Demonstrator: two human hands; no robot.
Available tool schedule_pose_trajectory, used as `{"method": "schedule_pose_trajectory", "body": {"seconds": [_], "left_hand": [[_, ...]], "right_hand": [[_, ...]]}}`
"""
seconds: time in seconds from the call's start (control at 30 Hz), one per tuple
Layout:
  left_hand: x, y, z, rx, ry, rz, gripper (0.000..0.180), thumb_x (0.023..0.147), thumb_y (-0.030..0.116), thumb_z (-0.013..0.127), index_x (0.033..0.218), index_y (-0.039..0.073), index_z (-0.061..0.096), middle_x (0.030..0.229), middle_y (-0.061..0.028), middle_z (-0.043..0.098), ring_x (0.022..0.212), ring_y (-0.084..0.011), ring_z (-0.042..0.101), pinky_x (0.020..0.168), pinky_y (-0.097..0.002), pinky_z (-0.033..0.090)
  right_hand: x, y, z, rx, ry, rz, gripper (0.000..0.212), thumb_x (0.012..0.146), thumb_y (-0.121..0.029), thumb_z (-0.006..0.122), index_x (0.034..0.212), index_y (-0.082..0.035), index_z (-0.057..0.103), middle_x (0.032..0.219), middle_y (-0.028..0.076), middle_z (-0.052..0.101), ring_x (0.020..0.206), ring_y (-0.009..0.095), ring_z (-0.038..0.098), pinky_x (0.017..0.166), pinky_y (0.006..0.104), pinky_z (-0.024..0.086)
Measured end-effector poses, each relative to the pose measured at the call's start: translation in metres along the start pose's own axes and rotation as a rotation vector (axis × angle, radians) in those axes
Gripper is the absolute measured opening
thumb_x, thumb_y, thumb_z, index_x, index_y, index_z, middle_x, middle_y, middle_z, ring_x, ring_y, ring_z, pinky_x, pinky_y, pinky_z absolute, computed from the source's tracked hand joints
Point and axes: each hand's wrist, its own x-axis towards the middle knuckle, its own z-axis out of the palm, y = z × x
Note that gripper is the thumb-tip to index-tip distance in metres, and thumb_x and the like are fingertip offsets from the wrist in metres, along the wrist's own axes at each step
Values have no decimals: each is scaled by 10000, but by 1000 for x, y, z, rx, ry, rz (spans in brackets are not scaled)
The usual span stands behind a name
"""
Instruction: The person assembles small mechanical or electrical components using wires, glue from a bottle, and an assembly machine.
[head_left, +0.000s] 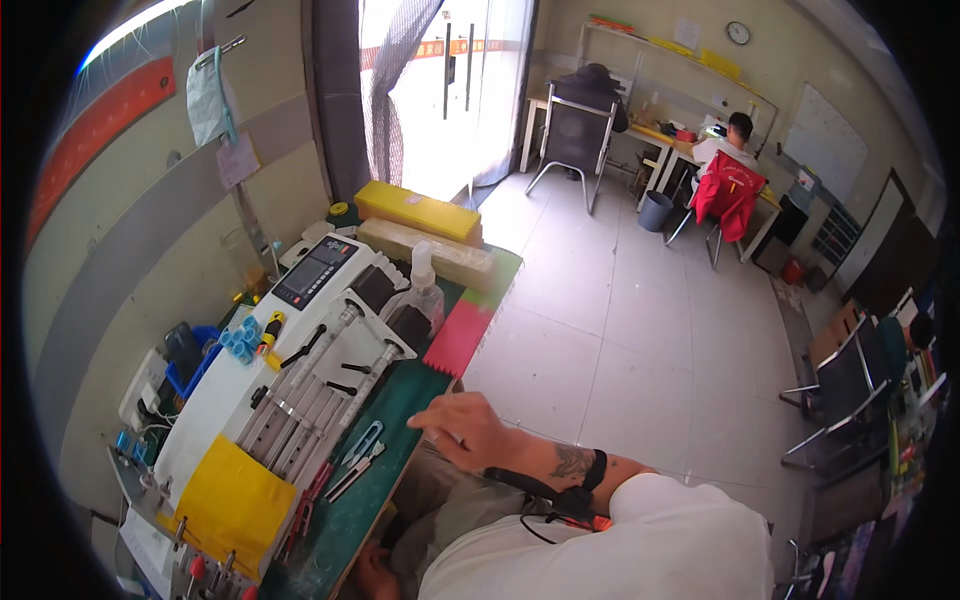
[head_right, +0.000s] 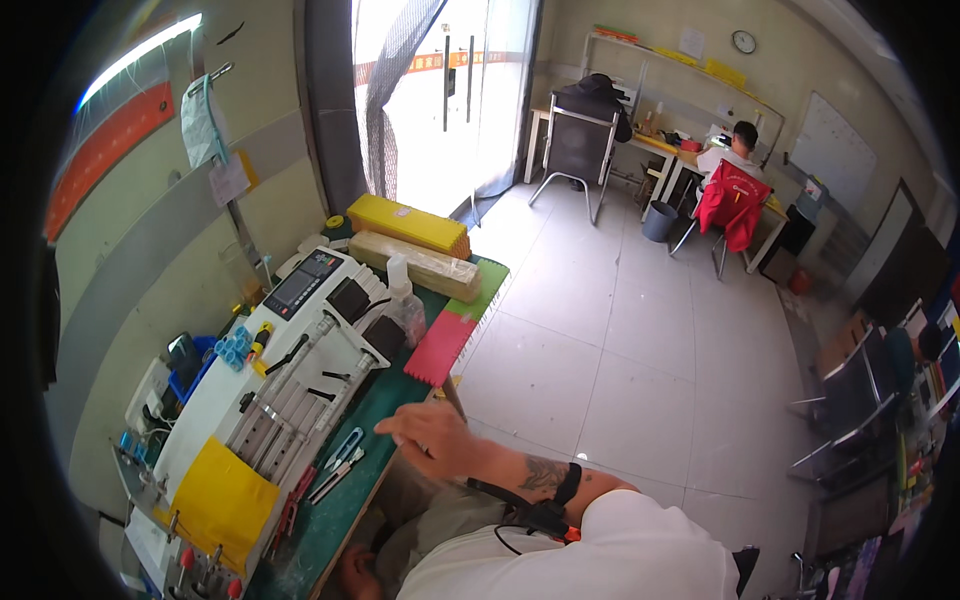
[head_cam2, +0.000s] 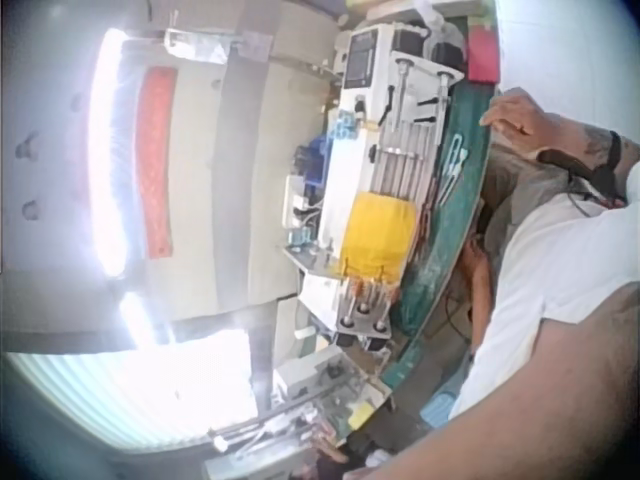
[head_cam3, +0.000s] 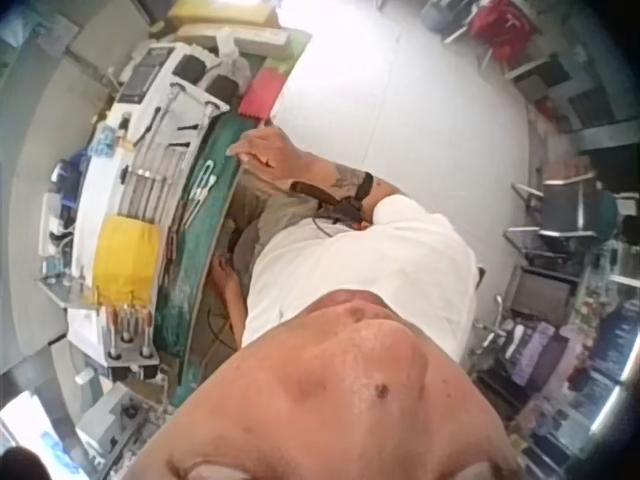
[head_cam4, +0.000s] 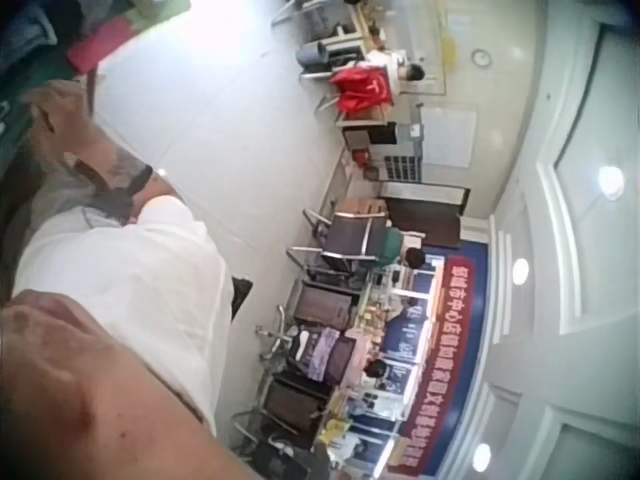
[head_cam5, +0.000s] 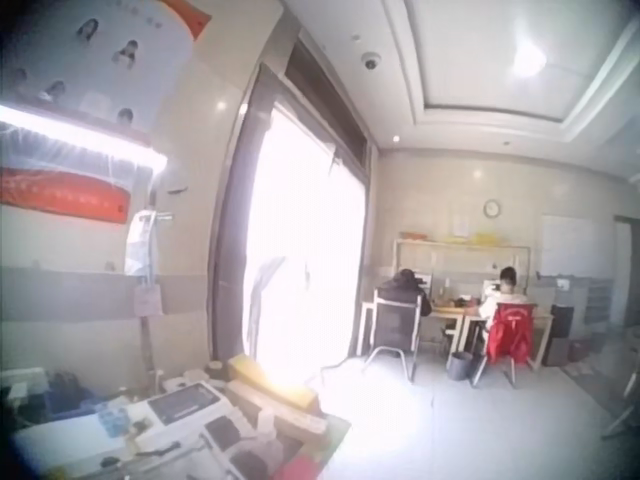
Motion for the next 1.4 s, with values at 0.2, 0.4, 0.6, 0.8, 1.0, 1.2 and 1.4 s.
{"method": "schedule_pose_trajectory", "body": {"seconds": [0.2, 0.4, 0.6, 0.8, 1.0, 1.2, 1.4], "left_hand": [[6, -30, 37, -95, 250, 145, 246, 1156, 71, 577, 1298, 77, 778, 1115, -113, 845, 1151, -317, 793, 1061, -434, 575], [-6, 2, 17, -224, 245, -7, 237, 1151, 155, 596, 1127, 101, 826, 1175, -150, 823, 1190, -406, 750, 1072, -539, 541], [-3, -25, 41, -75, 367, 114, 268, 1158, 193, 576, 1144, 107, 829, 1174, -144, 834, 1152, -405, 769, 1052, -518, 571], [-14, 15, 10, -206, 293, 48, 233, 1088, 155, 581, 1150, 94, 797, 1133, -154, 824, 1097, -373, 788, 985, -516, 599], [-66, 73, -51, -445, 121, 240, 358, 995, -11, 661, 1298, 124, 792, 1125, -96, 838, 1049, -316, 805, 919, -459, 619], [-117, 131, -172, -341, 397, 505, 305, 945, -7, 731, 1224, 70, 827, 1012, -101, 824, 856, -272, 786, 745, -400, 613], [-127, 111, -240, -321, 1090, 173, 263, 1124, 242, 741, 1090, -4, 829, 816, -6, 698, 721, -80, 609, 637, -256, 438]], "right_hand": [[12, 46, -57, -197, 260, 149, 245, 1048, 40, 614, 1195, -9, 804, 910, 81, 734, 776, 152, 691, 730, 309, 574], [82, 119, -90, 12, 358, 393, 373, 1116, -97, 666, 1484, -34, 666, 1190, 15, 639, 989, 93, 582, 870, 277, 530], [113, 222, -84, -138, 113, 655, 425, 1097, -223, 799, 1484, -98, 676, 1248, 52, 686, 1037, 169, 666, 920, 357, 576], [121, 176, -124, -79, 552, 292, 296, 1172, -246, 732, 1326, 6, 705, 1220, 121, 782, 1082, 192, 724, 972, 335, 591], [112, 40, -15, 359, 248, 124, 573, 1134, -501, 749, 1397, -4, 634, 1143, 135, 739, 1063, 199, 674, 902, 320, 528], [121, -21, 74, 502, 53, 278, 462, 1160, -473, 638, 1274, -26, 619, 995, 98, 726, 868, 151, 628, 766, 273, 503], [148, -66, 132, 884, -225, 330, 471, 1114, -402, 730, 1360, -19, 611, 1067, 145, 776, 894, 145, 728, 672, 227, 546]]}}
